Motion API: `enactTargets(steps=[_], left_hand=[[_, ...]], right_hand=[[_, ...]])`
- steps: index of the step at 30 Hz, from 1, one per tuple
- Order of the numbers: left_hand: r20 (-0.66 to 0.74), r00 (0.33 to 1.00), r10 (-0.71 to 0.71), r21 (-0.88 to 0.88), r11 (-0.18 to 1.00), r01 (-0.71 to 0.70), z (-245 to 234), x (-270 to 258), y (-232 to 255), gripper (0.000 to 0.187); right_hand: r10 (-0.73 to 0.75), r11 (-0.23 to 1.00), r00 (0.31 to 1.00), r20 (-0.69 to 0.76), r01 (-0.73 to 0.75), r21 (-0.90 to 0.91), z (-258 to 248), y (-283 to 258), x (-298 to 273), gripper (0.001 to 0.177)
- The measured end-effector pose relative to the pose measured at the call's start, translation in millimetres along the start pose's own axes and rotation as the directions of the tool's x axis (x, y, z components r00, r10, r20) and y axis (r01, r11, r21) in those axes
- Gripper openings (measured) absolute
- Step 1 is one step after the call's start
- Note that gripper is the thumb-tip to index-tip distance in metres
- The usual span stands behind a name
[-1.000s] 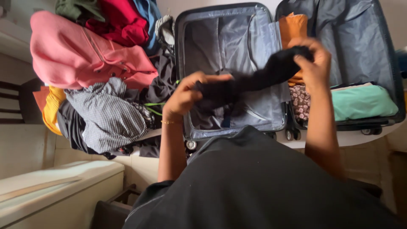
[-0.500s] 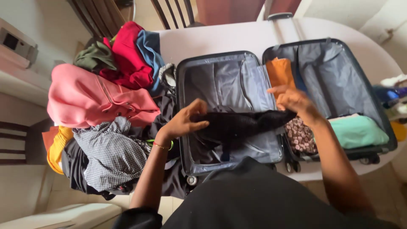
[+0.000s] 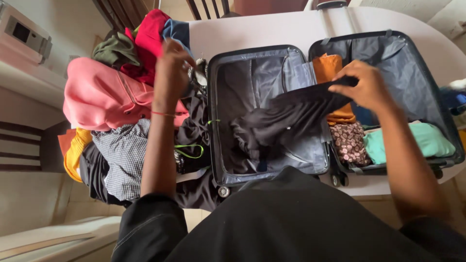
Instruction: The recorder is folding various clothes including orange pants and black garments, then packing them into a suitcase.
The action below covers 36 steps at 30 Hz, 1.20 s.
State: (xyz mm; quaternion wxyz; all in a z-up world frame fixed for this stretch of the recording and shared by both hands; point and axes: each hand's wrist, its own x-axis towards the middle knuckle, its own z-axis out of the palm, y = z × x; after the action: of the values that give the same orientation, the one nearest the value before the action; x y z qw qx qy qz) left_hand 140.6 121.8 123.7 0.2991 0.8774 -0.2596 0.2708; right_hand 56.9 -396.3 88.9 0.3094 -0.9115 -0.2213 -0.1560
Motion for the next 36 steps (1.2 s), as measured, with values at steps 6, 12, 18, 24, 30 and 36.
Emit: enactTargets(steps=[6,12,18,24,30,36], left_hand=[[0.097,0.99,-0.098,-0.185,0.976,0.115,-15.1,11.7,59.3,0.024],[0.549,0.833,0.068,-0.542,0.787,0.293,106.7,-18.6,55.1,0.061],[0.879,0.475,-0.035,-0.467,-0.256,0.846,207.5,-95.5,52.2,0.071],[0.787,0.608,-0.106,-0.601,-0.356,0.716,175.1,-65.5,66.9,0.044],[0.412,0.889,-0.201,-0.901,0.056,0.43,139.6,-35.0,59.0,0.033],[0.447,0.894,-0.034,-0.891,-0.108,0.441,165.9,-56.9,26.1,0.021]], right_hand=[[0.094,0.973,0.994,0.047,-0.102,0.209,7.7,3.8,9.1,0.024],[0.019,0.599,0.988,0.154,-0.135,0.789,17.9,-35.5,31.4,0.031],[0.263,0.039,0.962,0.073,-0.087,0.995,5.8,-18.1,30.2,0.048],[0.366,0.261,0.928,0.064,-0.169,0.951,36.2,40.8,-10.4,0.053],[0.574,0.396,0.814,-0.087,-0.183,0.9,62.4,119.3,-48.3,0.032],[0.574,0.124,0.819,0.031,-0.124,0.985,63.8,69.1,-46.6,0.023]])
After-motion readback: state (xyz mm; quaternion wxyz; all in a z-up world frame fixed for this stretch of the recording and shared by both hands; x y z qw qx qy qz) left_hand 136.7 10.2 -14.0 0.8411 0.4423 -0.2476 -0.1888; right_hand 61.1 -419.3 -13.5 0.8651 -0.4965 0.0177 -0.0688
